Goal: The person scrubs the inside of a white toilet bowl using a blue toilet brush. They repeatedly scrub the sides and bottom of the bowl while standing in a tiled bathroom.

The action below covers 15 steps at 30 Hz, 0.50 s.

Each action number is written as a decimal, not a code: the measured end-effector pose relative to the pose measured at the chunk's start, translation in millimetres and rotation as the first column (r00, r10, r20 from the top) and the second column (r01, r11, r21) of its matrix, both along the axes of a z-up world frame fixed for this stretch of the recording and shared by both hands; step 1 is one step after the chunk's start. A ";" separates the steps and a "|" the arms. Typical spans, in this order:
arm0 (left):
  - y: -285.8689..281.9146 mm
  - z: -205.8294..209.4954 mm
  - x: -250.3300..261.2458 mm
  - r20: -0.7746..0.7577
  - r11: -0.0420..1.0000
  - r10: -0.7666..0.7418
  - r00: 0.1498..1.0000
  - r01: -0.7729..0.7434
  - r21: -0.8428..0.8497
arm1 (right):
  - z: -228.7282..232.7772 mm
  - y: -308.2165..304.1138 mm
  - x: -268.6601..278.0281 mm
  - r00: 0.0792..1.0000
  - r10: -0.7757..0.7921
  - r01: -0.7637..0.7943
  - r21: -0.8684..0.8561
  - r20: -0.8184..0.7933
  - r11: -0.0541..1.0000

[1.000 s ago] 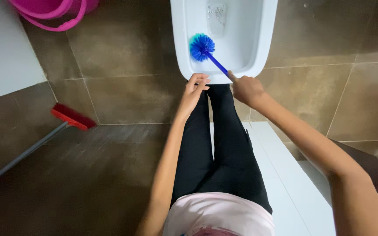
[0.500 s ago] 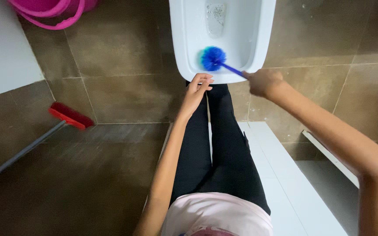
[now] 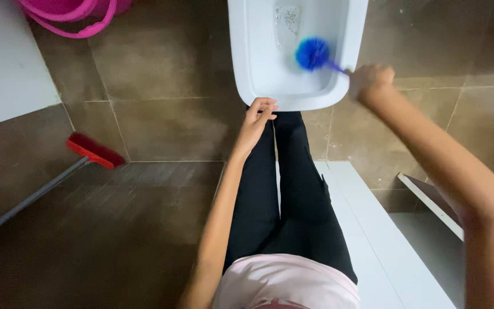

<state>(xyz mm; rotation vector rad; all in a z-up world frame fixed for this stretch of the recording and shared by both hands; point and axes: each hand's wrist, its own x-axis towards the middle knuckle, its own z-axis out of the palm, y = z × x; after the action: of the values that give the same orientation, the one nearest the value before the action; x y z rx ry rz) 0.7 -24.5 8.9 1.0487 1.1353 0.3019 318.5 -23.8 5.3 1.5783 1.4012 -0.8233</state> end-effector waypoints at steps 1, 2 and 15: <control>-1.0 0.1 -1.6 0.003 1.000 0.000 1.000 0.000 -0.004 | -4.2 13.3 9.8 0.999 0.001 0.000 -0.018 0.039 1.000; -1.7 -1.4 -2.3 0.005 1.000 0.000 1.000 0.000 -0.007 | -11.8 24.1 13.4 0.998 -0.037 0.032 0.091 0.045 0.995; -7.6 -15.4 -2.2 0.009 1.000 0.023 1.000 -0.023 -0.015 | -52.3 59.6 -59.0 0.928 -0.167 0.328 0.516 -0.334 0.791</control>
<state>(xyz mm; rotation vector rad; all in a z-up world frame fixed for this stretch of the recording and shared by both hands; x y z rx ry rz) -1.5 -32.1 -6.4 1.0206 1.1404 0.3153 259.5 35.8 -47.0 2.2136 1.7716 -0.8471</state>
